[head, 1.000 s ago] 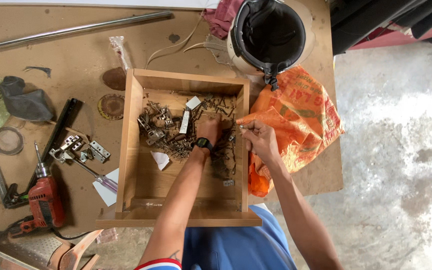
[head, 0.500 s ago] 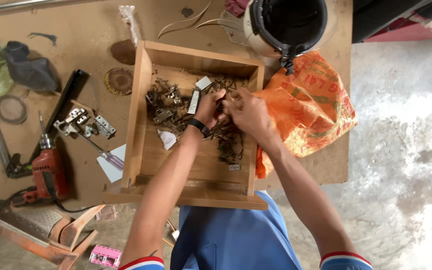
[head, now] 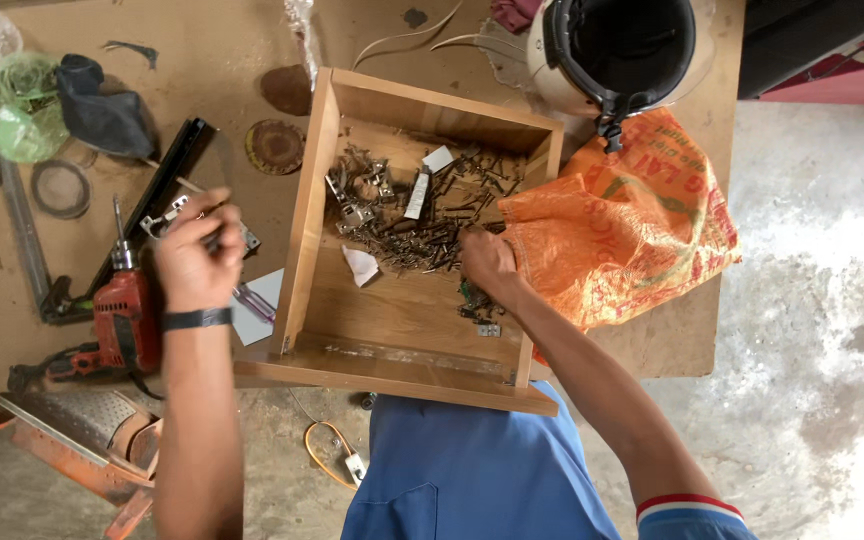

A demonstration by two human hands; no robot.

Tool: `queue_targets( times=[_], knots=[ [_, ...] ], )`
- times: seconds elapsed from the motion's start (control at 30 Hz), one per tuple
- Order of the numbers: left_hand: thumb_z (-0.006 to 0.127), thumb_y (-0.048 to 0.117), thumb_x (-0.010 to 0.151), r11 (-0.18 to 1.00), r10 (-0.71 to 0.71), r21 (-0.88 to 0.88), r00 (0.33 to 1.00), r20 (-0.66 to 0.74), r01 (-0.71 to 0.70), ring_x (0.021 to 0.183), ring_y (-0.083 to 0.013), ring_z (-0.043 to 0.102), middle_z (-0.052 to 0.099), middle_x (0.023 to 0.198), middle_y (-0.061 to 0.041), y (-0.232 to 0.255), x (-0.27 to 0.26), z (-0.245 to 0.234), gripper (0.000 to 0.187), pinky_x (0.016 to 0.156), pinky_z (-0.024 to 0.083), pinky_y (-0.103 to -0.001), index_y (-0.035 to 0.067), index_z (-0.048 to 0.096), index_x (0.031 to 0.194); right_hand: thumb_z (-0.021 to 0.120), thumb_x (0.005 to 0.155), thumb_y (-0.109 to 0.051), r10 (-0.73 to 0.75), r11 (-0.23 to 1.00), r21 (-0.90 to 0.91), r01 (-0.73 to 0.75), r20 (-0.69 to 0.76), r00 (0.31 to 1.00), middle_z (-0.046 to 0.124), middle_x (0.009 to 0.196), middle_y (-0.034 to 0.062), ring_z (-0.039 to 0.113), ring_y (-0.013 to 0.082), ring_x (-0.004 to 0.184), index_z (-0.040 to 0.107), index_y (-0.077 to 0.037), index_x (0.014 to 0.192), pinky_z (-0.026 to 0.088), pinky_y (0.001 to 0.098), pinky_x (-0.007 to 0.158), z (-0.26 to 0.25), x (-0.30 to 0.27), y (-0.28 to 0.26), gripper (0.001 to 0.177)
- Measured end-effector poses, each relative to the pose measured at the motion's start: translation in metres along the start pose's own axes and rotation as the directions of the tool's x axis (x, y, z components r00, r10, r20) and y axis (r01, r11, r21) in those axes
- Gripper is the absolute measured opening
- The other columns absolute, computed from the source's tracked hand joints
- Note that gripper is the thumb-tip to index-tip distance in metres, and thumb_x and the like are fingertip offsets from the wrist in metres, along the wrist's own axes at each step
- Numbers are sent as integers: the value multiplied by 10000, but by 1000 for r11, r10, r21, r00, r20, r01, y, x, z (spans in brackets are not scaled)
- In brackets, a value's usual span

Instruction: The person sorts through a wooden drawer filled with mixed hardware, including screws, nails, and metal brackets, using their hands to pick up items and transfer them into an orange plastic bag. The person continues to clear the drawer by hand, moving the contents into the bag until the drawer is mostly empty.

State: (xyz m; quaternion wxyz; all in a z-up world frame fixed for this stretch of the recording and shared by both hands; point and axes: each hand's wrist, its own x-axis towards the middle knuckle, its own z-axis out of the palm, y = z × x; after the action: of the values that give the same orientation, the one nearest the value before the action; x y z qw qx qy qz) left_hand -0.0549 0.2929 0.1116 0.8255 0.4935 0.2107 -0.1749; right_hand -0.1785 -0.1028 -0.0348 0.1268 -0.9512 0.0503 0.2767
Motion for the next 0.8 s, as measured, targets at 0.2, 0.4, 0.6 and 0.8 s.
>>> queue_targets(
  times=[0.2,0.4,0.6,0.8],
  knots=[
    [542,57,922,995,-28,-97,946,-322,-4,725,-187,716,755,932,-84,-33,14,-108,251,611,595,-260,111,727,1082,767,847,-310,41,903,429,19,-131,991,761,880,176,734,418,837,755,-131,927,602,520,783,-68,-20,-23,197],
    [627,169,930,989,-115,91,993,-37,118,713,-241,749,749,853,-172,-28,-24,13,220,569,616,-332,55,766,1057,789,916,-180,-41,479,877,41,-24,999,703,746,127,644,135,458,722,-14,997,513,229,341,-130,-50,-71,198],
    [534,476,992,833,-506,341,849,151,435,535,-250,707,733,723,-190,-112,3,103,515,445,590,-342,8,749,986,883,811,-118,-3,313,931,188,-196,981,656,748,115,594,107,474,766,1,965,522,233,408,-156,-102,-99,227],
    [683,390,928,762,-647,230,708,281,605,566,-219,707,743,792,-42,-154,2,152,324,417,556,-328,125,733,1109,902,808,-215,-130,464,830,309,-281,951,735,814,107,591,89,629,811,-92,1029,555,246,536,-162,-120,-93,269]
  ],
)
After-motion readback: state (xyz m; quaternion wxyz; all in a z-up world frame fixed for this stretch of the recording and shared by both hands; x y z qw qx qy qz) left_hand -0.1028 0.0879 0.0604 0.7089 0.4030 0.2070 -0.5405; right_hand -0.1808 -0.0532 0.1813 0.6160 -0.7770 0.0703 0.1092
